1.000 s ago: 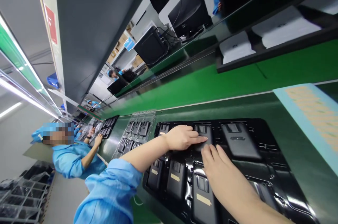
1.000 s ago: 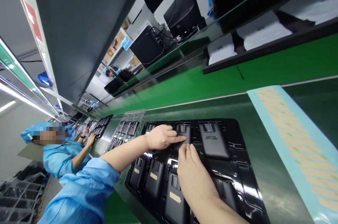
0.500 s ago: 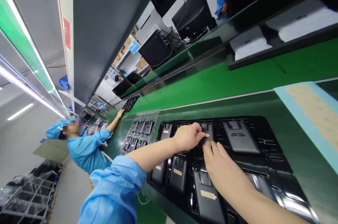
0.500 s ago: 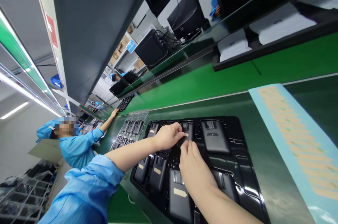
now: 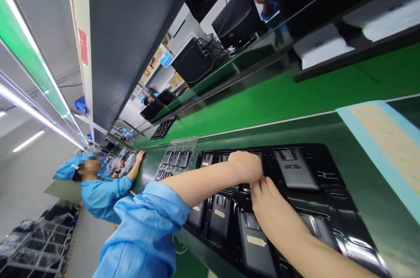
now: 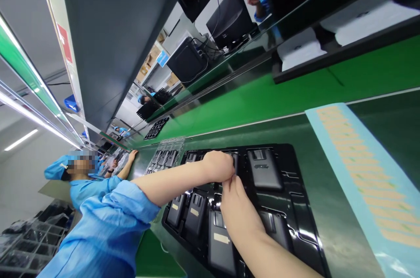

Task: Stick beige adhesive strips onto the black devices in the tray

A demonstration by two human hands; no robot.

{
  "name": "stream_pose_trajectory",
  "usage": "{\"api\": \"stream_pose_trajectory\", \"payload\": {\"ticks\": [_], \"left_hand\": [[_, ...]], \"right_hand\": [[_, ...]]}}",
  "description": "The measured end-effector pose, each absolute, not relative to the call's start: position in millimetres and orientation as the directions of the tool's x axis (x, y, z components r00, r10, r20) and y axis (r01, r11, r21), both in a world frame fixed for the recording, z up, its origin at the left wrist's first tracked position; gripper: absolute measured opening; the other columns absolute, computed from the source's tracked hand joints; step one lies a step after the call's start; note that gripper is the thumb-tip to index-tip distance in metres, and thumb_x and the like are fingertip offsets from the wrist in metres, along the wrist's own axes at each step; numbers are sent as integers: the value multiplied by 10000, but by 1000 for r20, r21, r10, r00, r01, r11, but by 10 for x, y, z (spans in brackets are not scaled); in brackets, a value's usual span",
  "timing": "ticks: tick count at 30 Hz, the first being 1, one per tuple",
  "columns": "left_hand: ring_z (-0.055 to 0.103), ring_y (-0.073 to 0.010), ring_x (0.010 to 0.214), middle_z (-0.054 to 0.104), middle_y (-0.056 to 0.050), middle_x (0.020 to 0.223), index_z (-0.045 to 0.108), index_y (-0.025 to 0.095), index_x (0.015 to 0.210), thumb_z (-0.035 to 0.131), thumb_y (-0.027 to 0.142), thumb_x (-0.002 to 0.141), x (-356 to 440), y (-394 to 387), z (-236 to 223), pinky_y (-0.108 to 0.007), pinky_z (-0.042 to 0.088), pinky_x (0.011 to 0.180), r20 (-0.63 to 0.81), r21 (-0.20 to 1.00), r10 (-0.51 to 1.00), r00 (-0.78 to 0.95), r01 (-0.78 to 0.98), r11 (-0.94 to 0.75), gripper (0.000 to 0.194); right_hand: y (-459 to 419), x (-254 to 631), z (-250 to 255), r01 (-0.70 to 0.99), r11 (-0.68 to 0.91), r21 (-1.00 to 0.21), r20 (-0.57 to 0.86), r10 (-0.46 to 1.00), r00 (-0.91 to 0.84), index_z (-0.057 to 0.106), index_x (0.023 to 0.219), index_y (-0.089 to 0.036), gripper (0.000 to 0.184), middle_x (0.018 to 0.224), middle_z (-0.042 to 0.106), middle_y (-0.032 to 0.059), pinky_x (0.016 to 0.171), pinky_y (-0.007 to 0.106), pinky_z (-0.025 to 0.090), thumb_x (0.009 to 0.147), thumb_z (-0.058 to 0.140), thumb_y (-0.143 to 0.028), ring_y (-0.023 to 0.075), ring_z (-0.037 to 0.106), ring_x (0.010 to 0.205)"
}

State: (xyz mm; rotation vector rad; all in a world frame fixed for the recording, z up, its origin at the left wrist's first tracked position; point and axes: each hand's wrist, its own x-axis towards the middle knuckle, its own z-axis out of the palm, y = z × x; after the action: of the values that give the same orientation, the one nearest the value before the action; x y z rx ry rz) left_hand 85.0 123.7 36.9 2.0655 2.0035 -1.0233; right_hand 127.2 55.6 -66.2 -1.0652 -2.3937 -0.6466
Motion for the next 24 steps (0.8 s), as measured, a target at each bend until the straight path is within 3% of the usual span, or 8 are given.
{"api": "stream_pose_trajectory", "payload": {"ticks": [7,12,16,19,24], "left_hand": [[591,-215,911,624,-144,987,608,111,961,453,243,756,826,1269,366,-283,477,724,-491,-326,868,-70,939,-108,289],[596,-220,870,647,-89,932,633,159,891,460,278,722,733,1254,332,-302,478,718,-420,-260,907,-44,963,-73,270],[596,-202,816,655,-70,855,636,172,787,449,266,696,650,1222,230,-301,466,728,-325,-191,945,-26,981,-38,228],[583,-173,743,646,-51,764,616,177,708,443,246,678,565,1205,146,-285,454,720,-258,-120,966,-25,993,-6,189],[485,-110,583,549,10,568,519,176,542,481,226,631,392,1191,93,-234,420,644,-201,32,978,-58,997,66,109]], "right_hand": [[567,1281,-684,763,604,231,563,557,-611,627,943,25,413,999,550,249,924,452,304,607,415,-88,330,487,967],[576,1293,-652,724,611,320,525,522,-672,646,918,-7,383,974,563,240,879,469,348,642,396,-99,335,502,939],[572,1303,-645,727,656,204,516,559,-649,655,928,-64,394,987,574,190,912,460,321,646,380,-71,307,484,979],[571,1300,-684,718,688,107,566,552,-613,658,913,-57,384,997,564,202,926,469,303,655,373,-62,311,463,1008],[576,1284,-744,707,704,64,594,542,-594,664,882,-47,333,960,567,213,932,462,297,662,416,-68,313,479,981]]}}
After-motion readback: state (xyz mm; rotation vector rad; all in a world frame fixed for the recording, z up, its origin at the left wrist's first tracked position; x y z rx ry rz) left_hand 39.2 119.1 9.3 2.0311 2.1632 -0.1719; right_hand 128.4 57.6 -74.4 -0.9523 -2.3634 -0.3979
